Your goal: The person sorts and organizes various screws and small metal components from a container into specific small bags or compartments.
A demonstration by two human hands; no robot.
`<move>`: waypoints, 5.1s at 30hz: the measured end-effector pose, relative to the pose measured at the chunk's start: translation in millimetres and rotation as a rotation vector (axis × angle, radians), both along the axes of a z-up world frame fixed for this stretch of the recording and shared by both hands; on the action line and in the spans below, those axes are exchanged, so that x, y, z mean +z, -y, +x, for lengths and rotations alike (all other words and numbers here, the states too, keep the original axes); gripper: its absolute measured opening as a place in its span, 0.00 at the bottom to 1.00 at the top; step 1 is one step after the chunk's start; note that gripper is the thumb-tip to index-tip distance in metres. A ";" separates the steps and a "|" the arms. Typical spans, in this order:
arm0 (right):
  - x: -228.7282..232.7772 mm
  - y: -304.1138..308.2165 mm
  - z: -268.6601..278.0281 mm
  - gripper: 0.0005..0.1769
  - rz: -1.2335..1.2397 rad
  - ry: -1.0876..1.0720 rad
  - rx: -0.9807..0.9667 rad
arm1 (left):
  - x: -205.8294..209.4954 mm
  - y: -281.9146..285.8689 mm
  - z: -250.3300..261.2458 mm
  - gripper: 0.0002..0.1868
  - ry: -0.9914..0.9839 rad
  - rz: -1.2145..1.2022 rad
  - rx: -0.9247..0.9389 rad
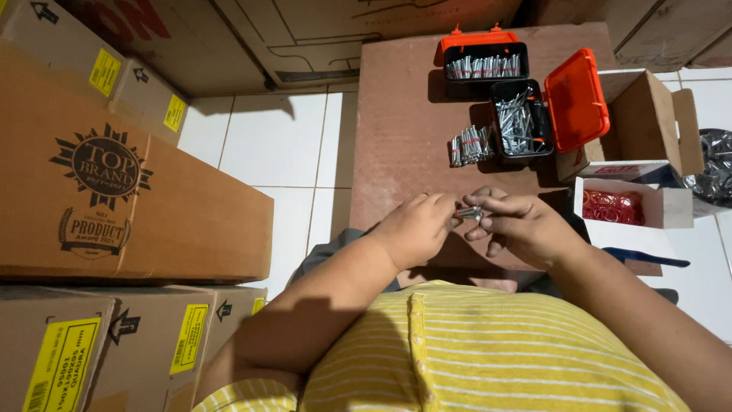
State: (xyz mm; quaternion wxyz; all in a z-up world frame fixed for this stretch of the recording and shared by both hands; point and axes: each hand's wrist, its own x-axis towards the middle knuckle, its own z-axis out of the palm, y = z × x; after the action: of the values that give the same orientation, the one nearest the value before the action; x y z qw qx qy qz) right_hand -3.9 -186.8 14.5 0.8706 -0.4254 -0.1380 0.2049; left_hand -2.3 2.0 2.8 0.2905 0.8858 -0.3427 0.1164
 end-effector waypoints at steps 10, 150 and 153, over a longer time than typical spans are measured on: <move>-32.4 6.7 3.5 0.24 0.020 0.034 0.012 | 6.4 -0.5 -3.8 0.07 -0.117 0.099 -0.045; -19.3 11.7 178.0 0.15 -2.270 0.737 -0.042 | 15.7 -14.1 42.1 0.12 -0.853 0.541 0.427; -89.4 29.8 228.0 0.17 -2.118 0.583 -0.070 | 13.5 -12.3 45.0 0.11 -0.825 0.565 0.403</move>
State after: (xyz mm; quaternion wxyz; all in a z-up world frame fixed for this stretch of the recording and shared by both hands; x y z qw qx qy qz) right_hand 224.1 -216.7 -74.9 0.0037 -0.9930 -0.0805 0.0864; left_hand 42.7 14.3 16.3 0.1234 0.9498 -0.0413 -0.2846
